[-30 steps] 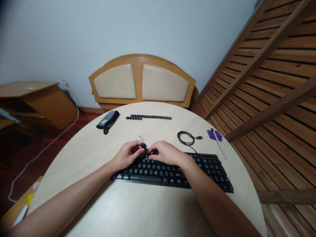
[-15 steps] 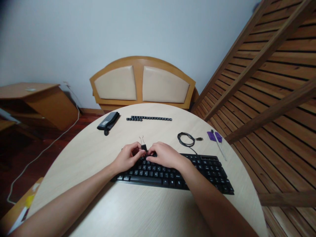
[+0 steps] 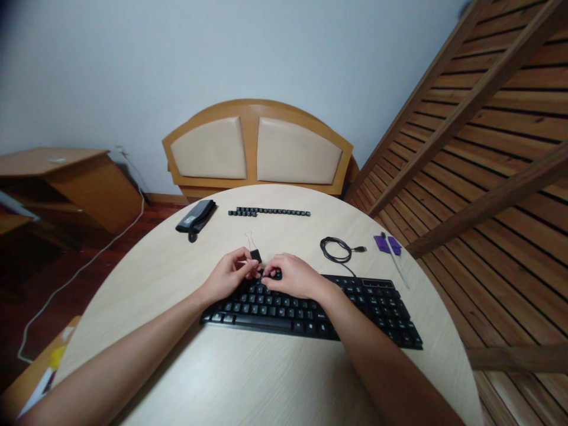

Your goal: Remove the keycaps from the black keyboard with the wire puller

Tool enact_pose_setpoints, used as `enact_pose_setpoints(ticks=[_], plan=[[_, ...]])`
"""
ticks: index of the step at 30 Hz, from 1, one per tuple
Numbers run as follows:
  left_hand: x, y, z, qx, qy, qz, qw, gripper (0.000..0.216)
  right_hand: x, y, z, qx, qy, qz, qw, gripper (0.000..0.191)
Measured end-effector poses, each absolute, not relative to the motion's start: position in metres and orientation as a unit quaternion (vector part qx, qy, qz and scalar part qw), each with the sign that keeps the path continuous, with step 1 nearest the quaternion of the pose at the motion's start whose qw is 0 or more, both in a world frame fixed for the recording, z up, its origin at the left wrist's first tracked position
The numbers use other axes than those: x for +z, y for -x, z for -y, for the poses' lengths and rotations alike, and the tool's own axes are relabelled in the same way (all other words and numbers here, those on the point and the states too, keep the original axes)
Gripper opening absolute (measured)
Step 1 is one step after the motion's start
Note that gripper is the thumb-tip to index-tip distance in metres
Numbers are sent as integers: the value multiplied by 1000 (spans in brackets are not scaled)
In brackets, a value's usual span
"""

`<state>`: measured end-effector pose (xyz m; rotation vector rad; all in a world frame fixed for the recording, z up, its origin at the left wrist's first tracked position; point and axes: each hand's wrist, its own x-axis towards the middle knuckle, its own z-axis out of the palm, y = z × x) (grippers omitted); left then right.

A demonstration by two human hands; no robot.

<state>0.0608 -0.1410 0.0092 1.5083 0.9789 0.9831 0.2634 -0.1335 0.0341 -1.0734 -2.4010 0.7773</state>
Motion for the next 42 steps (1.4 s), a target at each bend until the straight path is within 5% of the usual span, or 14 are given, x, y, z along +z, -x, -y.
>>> enact_pose_setpoints(ticks=[18,42], plan=[[9,-59,143,427,-648,-396,490,25,16,-263,129,466,415,735,266,19],[5,-59,145,429,-667,-407,452,22,13,-262,129,503,437,679,308,29]])
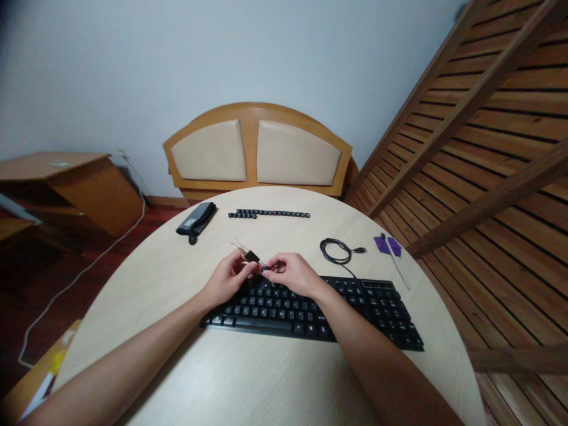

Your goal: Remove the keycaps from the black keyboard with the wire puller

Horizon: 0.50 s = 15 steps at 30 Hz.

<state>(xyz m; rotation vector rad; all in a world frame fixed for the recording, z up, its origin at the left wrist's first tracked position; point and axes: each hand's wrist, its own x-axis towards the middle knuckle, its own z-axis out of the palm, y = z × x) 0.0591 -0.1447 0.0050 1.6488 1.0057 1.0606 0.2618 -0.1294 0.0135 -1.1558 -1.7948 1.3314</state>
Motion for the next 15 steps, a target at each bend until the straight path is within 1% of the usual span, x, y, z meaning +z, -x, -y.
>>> enact_pose_setpoints(ticks=[8,15], plan=[[2,-60,138,434,-628,-409,500,29,9,-261,130,464,449,682,344,26],[3,-60,138,447,-609,-410,512,33,6,-265,126,472,417,696,345,25]])
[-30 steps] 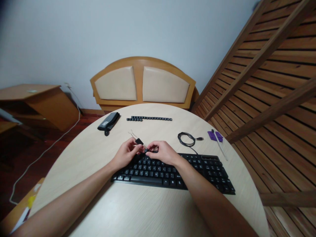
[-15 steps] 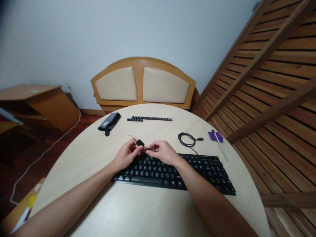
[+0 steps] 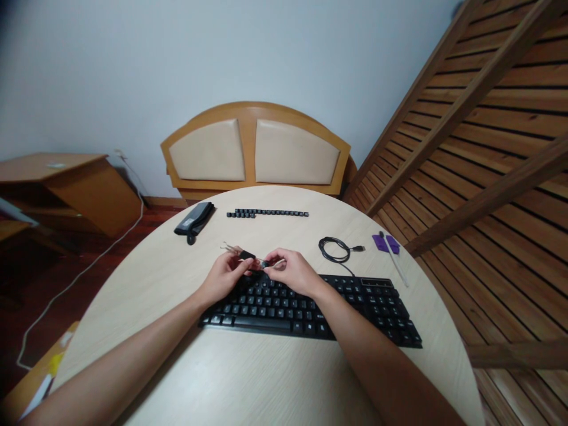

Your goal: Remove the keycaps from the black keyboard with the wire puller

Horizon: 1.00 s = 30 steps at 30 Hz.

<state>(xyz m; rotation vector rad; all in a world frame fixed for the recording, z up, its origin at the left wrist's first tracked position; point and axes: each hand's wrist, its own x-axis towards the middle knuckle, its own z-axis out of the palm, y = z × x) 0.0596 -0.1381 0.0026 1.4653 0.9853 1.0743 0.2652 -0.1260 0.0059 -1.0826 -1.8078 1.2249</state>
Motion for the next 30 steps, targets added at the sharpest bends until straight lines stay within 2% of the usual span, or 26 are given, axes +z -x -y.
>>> enact_pose_setpoints(ticks=[9,20,26,30], plan=[[4,-60,141,434,-638,-400,494,32,9,-265,126,499,416,672,355,27],[16,-61,141,430,-567,-399,579,44,7,-272,120,581,377,630,350,33],[10,-61,141,434,-585,-393,561,42,7,-272,121,579,370,633,358,39],[9,-61,142,433,-612,-395,531,38,9,-271,122,564,382,642,352,34]])
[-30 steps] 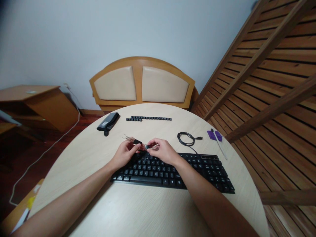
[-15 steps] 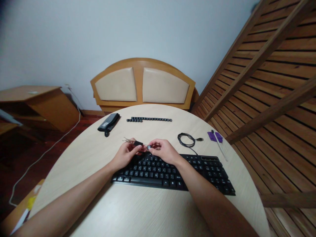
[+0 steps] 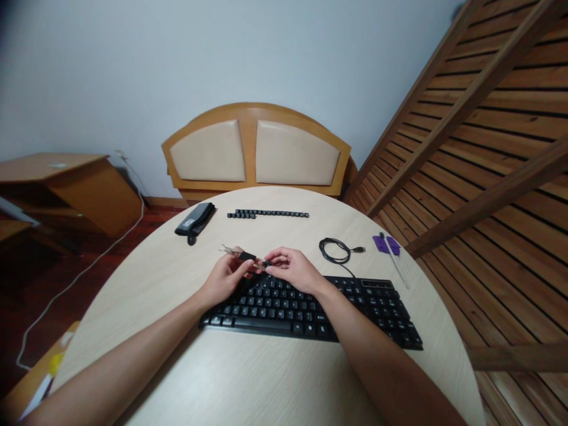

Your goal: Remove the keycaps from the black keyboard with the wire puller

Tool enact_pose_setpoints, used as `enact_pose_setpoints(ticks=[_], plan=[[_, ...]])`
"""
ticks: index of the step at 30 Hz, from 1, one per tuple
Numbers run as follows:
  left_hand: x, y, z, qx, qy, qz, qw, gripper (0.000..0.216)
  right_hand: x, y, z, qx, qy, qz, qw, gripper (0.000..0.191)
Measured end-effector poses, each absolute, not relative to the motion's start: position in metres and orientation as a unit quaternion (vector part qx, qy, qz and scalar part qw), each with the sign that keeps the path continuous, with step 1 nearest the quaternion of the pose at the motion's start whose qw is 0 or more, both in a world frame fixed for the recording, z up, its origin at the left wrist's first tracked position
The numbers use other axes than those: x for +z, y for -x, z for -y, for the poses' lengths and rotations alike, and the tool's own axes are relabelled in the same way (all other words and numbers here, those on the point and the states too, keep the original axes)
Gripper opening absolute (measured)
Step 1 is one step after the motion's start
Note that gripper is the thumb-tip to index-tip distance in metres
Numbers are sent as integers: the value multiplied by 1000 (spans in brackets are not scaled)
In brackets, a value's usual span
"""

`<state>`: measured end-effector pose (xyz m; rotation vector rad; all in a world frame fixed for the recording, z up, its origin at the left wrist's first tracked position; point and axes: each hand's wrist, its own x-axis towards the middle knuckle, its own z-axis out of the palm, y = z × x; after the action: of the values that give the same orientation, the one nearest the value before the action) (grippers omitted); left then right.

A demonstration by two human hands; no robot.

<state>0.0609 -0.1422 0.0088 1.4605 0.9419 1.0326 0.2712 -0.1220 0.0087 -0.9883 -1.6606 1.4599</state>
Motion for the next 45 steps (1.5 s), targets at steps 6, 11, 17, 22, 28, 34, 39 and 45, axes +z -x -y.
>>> enact_pose_setpoints(ticks=[6,11,17,22,28,34,39,45], plan=[[16,-61,145,413,-657,-403,486,28,11,-269,123,540,389,661,347,34],[16,-62,144,419,-649,-400,494,28,12,-268,123,548,372,664,347,39],[13,-62,142,415,-648,-396,501,26,13,-268,122,562,372,653,345,35],[11,-61,143,404,-669,-402,477,25,9,-270,118,562,392,635,357,34],[11,-61,145,393,-703,-420,419,23,3,-271,114,559,415,611,376,30],[13,-61,148,366,-724,-435,390,21,0,-270,109,528,450,616,373,22],[17,-61,150,350,-752,-449,334,22,11,-264,78,406,488,717,288,15],[14,-60,149,366,-748,-451,321,19,27,-243,17,294,536,743,273,15]])
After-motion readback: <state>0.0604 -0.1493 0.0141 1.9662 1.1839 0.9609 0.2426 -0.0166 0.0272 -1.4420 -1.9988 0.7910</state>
